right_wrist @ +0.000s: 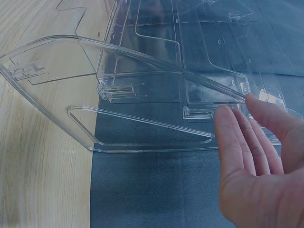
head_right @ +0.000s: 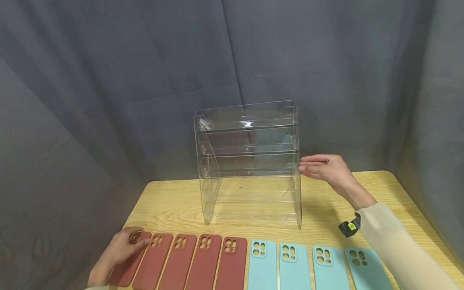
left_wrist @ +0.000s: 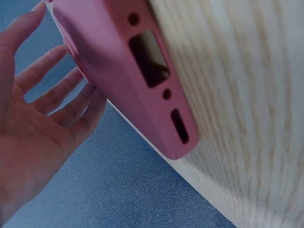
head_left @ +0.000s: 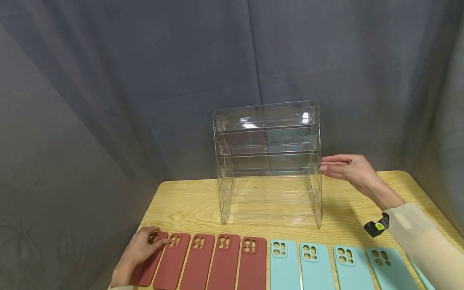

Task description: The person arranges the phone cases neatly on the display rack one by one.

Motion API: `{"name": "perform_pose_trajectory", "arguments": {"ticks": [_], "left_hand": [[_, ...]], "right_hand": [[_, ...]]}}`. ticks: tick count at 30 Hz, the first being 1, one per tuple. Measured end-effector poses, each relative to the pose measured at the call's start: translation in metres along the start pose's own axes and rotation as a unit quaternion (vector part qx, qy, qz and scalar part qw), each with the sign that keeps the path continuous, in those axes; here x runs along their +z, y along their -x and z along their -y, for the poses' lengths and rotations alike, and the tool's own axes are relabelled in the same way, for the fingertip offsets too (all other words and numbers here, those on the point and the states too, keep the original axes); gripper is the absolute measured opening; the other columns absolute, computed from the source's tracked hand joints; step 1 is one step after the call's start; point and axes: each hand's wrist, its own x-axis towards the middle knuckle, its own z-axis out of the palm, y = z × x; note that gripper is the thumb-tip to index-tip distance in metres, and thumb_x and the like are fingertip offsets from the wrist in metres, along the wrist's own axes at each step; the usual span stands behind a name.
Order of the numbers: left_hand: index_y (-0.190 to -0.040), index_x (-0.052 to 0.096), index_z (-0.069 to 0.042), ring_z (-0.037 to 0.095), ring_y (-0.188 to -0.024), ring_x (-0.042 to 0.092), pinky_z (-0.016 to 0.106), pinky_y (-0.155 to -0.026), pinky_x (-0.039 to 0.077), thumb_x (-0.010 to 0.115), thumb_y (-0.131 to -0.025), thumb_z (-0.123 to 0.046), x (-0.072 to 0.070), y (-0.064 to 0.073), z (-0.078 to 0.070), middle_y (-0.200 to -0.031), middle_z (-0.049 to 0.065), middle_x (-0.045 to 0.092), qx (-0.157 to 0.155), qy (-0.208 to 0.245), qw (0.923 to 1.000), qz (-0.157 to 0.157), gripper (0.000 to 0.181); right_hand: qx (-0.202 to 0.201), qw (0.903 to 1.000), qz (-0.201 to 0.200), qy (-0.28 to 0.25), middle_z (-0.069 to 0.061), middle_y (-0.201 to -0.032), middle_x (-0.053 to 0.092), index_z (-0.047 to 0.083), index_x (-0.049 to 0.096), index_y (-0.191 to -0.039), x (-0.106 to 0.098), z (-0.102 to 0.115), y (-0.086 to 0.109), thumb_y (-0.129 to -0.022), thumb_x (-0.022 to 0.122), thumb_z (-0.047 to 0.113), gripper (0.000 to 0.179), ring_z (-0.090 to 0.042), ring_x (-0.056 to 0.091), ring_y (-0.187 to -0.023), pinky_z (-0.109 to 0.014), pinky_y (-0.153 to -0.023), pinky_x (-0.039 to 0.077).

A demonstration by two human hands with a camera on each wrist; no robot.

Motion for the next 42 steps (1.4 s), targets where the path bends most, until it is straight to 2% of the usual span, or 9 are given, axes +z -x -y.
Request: {"name": "perform_pose_trajectory", "arguments": {"ticks": [5, 13, 20, 24, 35, 42], "left_hand": [[-0.133, 0.069, -0.001, 0.028, -0.105, 0.069, 0.053, -0.089, 0.059, 0.085, -0.087, -0.043, 0.000, 0.001, -0.002, -0.117, 0.014, 0.071, -0.006, 0.002, 1.0000, 0.007, 0.064], [-0.137, 0.066, -0.001, 0.031, -0.107, 0.069, 0.054, -0.089, 0.060, 0.083, -0.090, -0.036, -0.002, 0.004, -0.008, -0.127, 0.020, 0.066, -0.016, -0.017, 0.9993, 0.029, 0.061], [-0.144, 0.060, 0.001, 0.052, -0.128, 0.058, 0.069, -0.101, 0.051, 0.081, -0.091, -0.032, -0.006, 0.007, -0.011, -0.141, 0.031, 0.058, -0.031, -0.046, 0.9955, 0.077, 0.066], [-0.147, 0.058, 0.000, 0.055, -0.133, 0.054, 0.071, -0.103, 0.049, 0.080, -0.092, -0.036, -0.007, 0.008, -0.011, -0.145, 0.034, 0.055, -0.042, -0.055, 0.9935, 0.090, 0.069], [-0.148, 0.058, -0.005, 0.061, -0.132, 0.049, 0.076, -0.099, 0.049, 0.083, -0.089, -0.043, -0.009, 0.011, -0.011, -0.144, 0.036, 0.053, -0.056, -0.062, 0.9929, 0.084, 0.075], [-0.145, 0.060, -0.001, 0.058, -0.126, 0.056, 0.073, -0.099, 0.050, 0.083, -0.088, -0.044, -0.006, 0.006, -0.009, -0.138, 0.035, 0.059, -0.040, -0.062, 0.9939, 0.082, 0.075]], "right_hand": [[0.002, 1.0000, -0.005, 0.005, 0.020, -0.106, 0.077, -0.010, 0.051, -0.148, 0.000, 0.000, 0.001, -0.096, 0.080, 0.023, 0.069, 0.000, 0.076, -0.102, -0.023, -0.093, 0.062], [0.000, 0.9999, -0.005, 0.012, 0.020, -0.108, 0.076, -0.009, 0.051, -0.148, 0.003, 0.002, 0.001, -0.097, 0.079, 0.025, 0.068, 0.001, 0.075, -0.102, -0.022, -0.093, 0.062], [0.012, 0.9998, -0.007, 0.016, 0.023, -0.103, 0.075, -0.008, 0.051, -0.149, 0.004, 0.000, -0.001, -0.097, 0.078, 0.025, 0.067, 0.002, 0.075, -0.100, -0.022, -0.093, 0.062], [0.010, 0.9999, -0.003, 0.012, 0.020, -0.106, 0.076, -0.009, 0.050, -0.149, 0.005, -0.001, -0.002, -0.098, 0.077, 0.022, 0.065, 0.002, 0.075, -0.101, -0.022, -0.093, 0.062], [0.013, 0.9999, -0.002, 0.008, 0.021, -0.104, 0.077, -0.009, 0.049, -0.149, 0.003, 0.001, -0.003, -0.098, 0.077, 0.022, 0.066, 0.001, 0.076, -0.100, -0.021, -0.092, 0.062], [0.011, 0.9999, -0.001, 0.008, 0.021, -0.104, 0.077, -0.009, 0.049, -0.150, 0.000, -0.001, -0.005, -0.098, 0.078, 0.023, 0.067, 0.001, 0.076, -0.101, -0.022, -0.093, 0.062]]}}
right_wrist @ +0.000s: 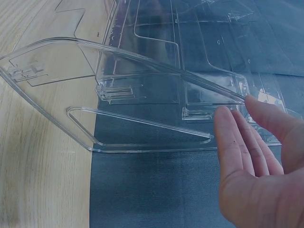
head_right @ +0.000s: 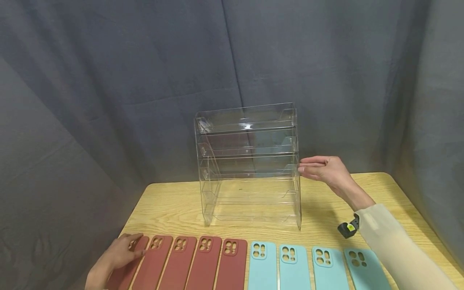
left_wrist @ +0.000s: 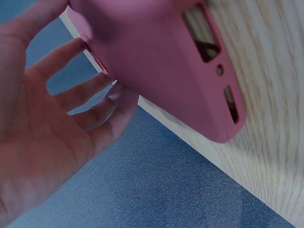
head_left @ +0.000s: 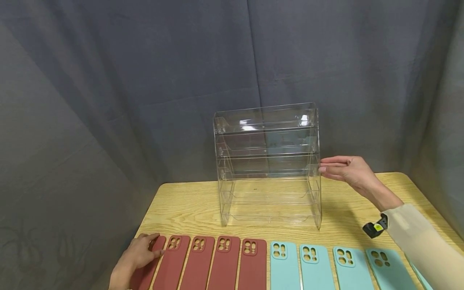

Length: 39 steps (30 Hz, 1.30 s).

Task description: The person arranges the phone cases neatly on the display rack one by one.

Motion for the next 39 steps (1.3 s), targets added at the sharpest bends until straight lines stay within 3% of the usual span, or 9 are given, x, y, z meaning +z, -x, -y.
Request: {"name": "perform_pose_trajectory", "arguments": {"ticks": [6, 12, 17, 22, 27, 31, 36, 39], "left_hand": [[-0.140, 0.064, 0.000, 0.038, -0.107, 0.066, 0.062, -0.093, 0.056, 0.084, -0.087, -0.039, 0.000, -0.003, 0.002, -0.119, 0.022, 0.069, 0.012, 0.005, 0.9998, -0.011, 0.069], [-0.134, 0.069, -0.003, 0.021, -0.089, 0.060, 0.046, -0.079, 0.056, 0.085, -0.082, -0.034, 0.001, -0.003, 0.003, -0.103, 0.010, 0.068, 0.022, 0.013, 0.9986, -0.046, 0.062], [-0.131, 0.071, -0.007, 0.022, -0.087, 0.059, 0.045, -0.077, 0.053, 0.086, -0.079, -0.039, 0.002, -0.002, 0.004, -0.098, 0.008, 0.066, 0.034, 0.009, 0.9958, -0.085, 0.062], [-0.130, 0.072, -0.010, 0.036, -0.093, 0.061, 0.055, -0.077, 0.054, 0.087, -0.078, -0.043, -0.004, -0.001, -0.004, -0.106, 0.017, 0.066, 0.048, -0.004, 0.9881, -0.146, 0.064], [-0.131, 0.072, -0.011, 0.047, -0.105, 0.061, 0.065, -0.082, 0.055, 0.087, -0.079, -0.044, -0.015, -0.003, -0.021, -0.122, 0.028, 0.066, 0.065, -0.003, 0.9793, -0.191, 0.063], [-0.134, 0.071, -0.015, 0.048, -0.115, 0.059, 0.067, -0.080, 0.056, 0.085, -0.081, -0.045, -0.022, -0.004, -0.041, -0.133, 0.029, 0.062, 0.070, -0.001, 0.9735, -0.218, 0.063], [-0.136, 0.069, -0.018, 0.044, -0.116, 0.057, 0.056, -0.066, 0.056, 0.084, -0.081, -0.045, -0.032, -0.005, -0.069, -0.138, 0.024, 0.058, 0.084, 0.007, 0.9652, -0.247, 0.063], [-0.136, 0.069, -0.017, 0.042, -0.117, 0.056, 0.054, -0.068, 0.055, 0.084, -0.081, -0.041, -0.038, -0.004, -0.090, -0.138, 0.022, 0.058, 0.105, 0.024, 0.9564, -0.271, 0.062]], "right_hand": [[-0.002, 1.0000, 0.000, 0.002, 0.022, -0.104, 0.076, -0.009, 0.050, -0.149, -0.001, -0.001, -0.001, -0.097, 0.078, 0.023, 0.067, 0.001, 0.075, -0.101, -0.022, -0.093, 0.062], [-0.003, 0.9997, -0.006, 0.022, 0.024, -0.102, 0.075, -0.007, 0.051, -0.148, 0.000, 0.001, -0.002, -0.098, 0.077, 0.026, 0.065, 0.002, 0.075, -0.100, -0.023, -0.093, 0.062], [-0.002, 0.9997, -0.005, 0.025, 0.023, -0.102, 0.075, -0.007, 0.052, -0.148, 0.000, 0.003, -0.002, -0.098, 0.077, 0.027, 0.065, 0.002, 0.075, -0.101, -0.022, -0.092, 0.062], [0.000, 0.9997, -0.003, 0.023, 0.022, -0.104, 0.075, -0.007, 0.052, -0.148, 0.000, 0.003, -0.001, -0.098, 0.078, 0.027, 0.066, 0.002, 0.075, -0.101, -0.022, -0.093, 0.062], [0.000, 0.9998, -0.003, 0.021, 0.020, -0.105, 0.076, -0.007, 0.052, -0.148, -0.001, 0.002, 0.000, -0.097, 0.078, 0.027, 0.067, 0.001, 0.075, -0.102, -0.022, -0.092, 0.062], [0.002, 0.9998, -0.003, 0.018, 0.020, -0.105, 0.076, -0.007, 0.051, -0.149, -0.001, 0.002, 0.001, -0.097, 0.078, 0.027, 0.068, 0.001, 0.075, -0.101, -0.023, -0.092, 0.062], [0.002, 0.9999, -0.002, 0.015, 0.022, -0.102, 0.075, -0.008, 0.051, -0.149, 0.000, 0.003, 0.000, -0.098, 0.077, 0.025, 0.066, 0.001, 0.075, -0.101, -0.023, -0.093, 0.062], [0.003, 0.9998, -0.005, 0.018, 0.023, -0.101, 0.075, -0.008, 0.051, -0.148, 0.000, 0.004, 0.000, -0.098, 0.077, 0.023, 0.064, 0.002, 0.075, -0.100, -0.023, -0.093, 0.062]]}}
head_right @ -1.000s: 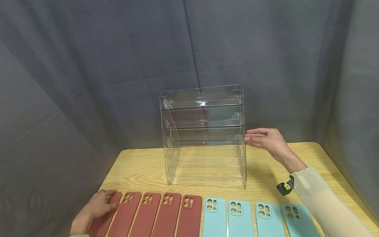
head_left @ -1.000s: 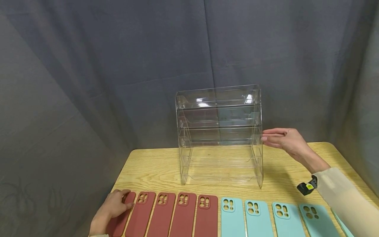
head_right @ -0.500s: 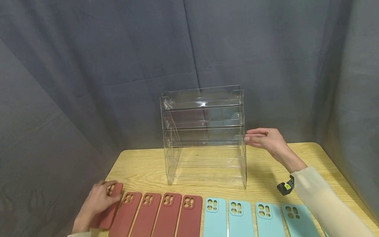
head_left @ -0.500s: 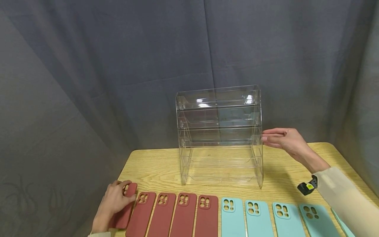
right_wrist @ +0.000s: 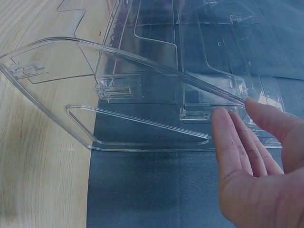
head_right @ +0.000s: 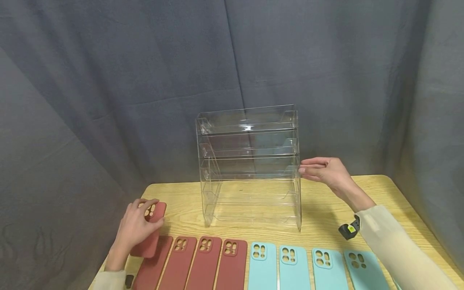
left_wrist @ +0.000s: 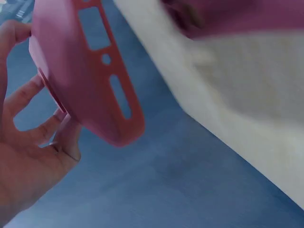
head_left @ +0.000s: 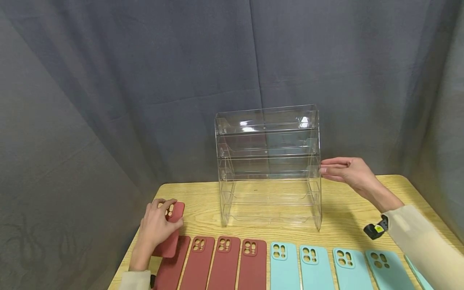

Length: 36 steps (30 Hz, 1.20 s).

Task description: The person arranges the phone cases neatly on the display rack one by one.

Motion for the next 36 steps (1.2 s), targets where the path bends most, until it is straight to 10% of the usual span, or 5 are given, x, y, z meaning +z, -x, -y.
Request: {"name": "perform_pose_trajectory", "arguments": {"ticks": [22, 36], "left_hand": [[-0.140, 0.066, -0.019, 0.038, -0.108, 0.052, 0.044, -0.065, 0.055, 0.082, -0.085, -0.035, -0.022, -0.067, -0.148, -0.141, 0.017, 0.056, 0.114, 0.105, 0.9734, -0.169, 0.060], [-0.144, 0.061, -0.021, 0.038, -0.111, 0.053, 0.045, -0.064, 0.060, 0.077, -0.088, -0.039, -0.027, -0.118, -0.221, -0.146, 0.018, 0.052, 0.162, 0.093, 0.9537, -0.236, 0.062]], "right_hand": [[0.004, 0.9999, 0.004, 0.012, 0.021, -0.105, 0.076, -0.006, 0.052, -0.148, -0.002, -0.002, 0.000, -0.097, 0.078, 0.029, 0.067, 0.001, 0.075, -0.101, -0.022, -0.093, 0.062], [-0.007, 0.9998, 0.011, -0.015, 0.013, -0.109, 0.080, -0.010, 0.049, -0.148, -0.002, 0.004, 0.003, -0.096, 0.080, 0.025, 0.070, -0.001, 0.076, -0.102, -0.022, -0.092, 0.062]]}}
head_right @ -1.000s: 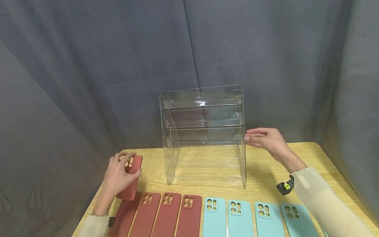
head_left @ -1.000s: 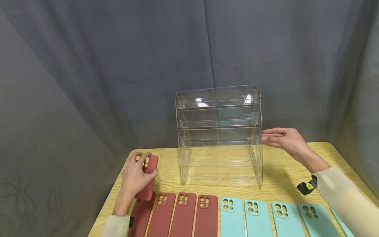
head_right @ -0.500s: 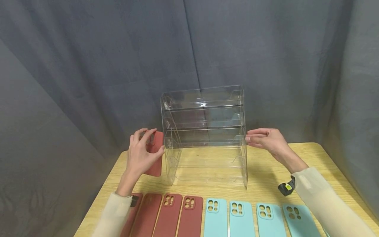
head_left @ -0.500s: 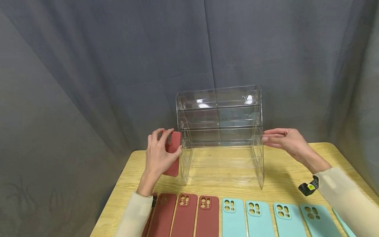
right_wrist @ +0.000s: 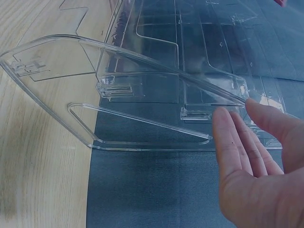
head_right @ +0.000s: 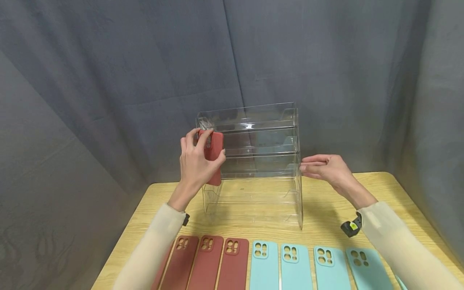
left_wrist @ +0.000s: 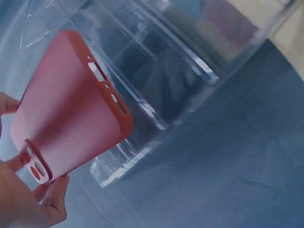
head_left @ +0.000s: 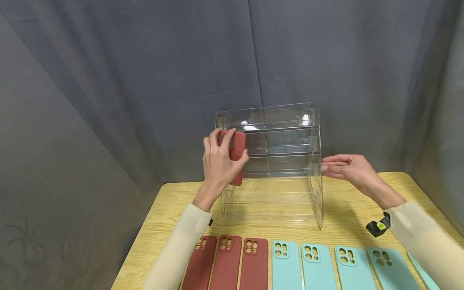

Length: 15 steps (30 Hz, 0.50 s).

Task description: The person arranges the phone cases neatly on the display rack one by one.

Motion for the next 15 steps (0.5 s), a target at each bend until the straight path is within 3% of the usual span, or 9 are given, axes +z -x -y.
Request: {"name": "perform_pose_trajectory", "arguments": {"ticks": [8, 15], "left_hand": [[-0.144, 0.061, -0.020, 0.035, -0.112, 0.054, 0.043, -0.074, 0.061, 0.077, -0.087, -0.042, 0.015, -0.045, -0.033, -0.145, 0.018, 0.054, 0.029, -0.035, 0.9988, -0.021, 0.063], [-0.144, 0.061, -0.020, 0.033, -0.110, 0.054, 0.038, -0.074, 0.060, 0.074, -0.089, -0.046, 0.030, -0.080, -0.056, -0.143, 0.018, 0.055, 0.058, -0.061, 0.9960, -0.029, 0.063]], "right_hand": [[0.006, 0.9999, -0.004, 0.012, 0.018, -0.106, 0.078, -0.009, 0.050, -0.148, 0.000, -0.001, 0.000, -0.097, 0.079, 0.025, 0.068, 0.000, 0.076, -0.102, -0.022, -0.092, 0.062], [-0.002, 1.0000, -0.002, 0.001, 0.014, -0.107, 0.079, -0.012, 0.049, -0.147, 0.000, -0.002, -0.003, -0.098, 0.076, 0.020, 0.064, -0.002, 0.077, -0.101, -0.023, -0.092, 0.062]]}}
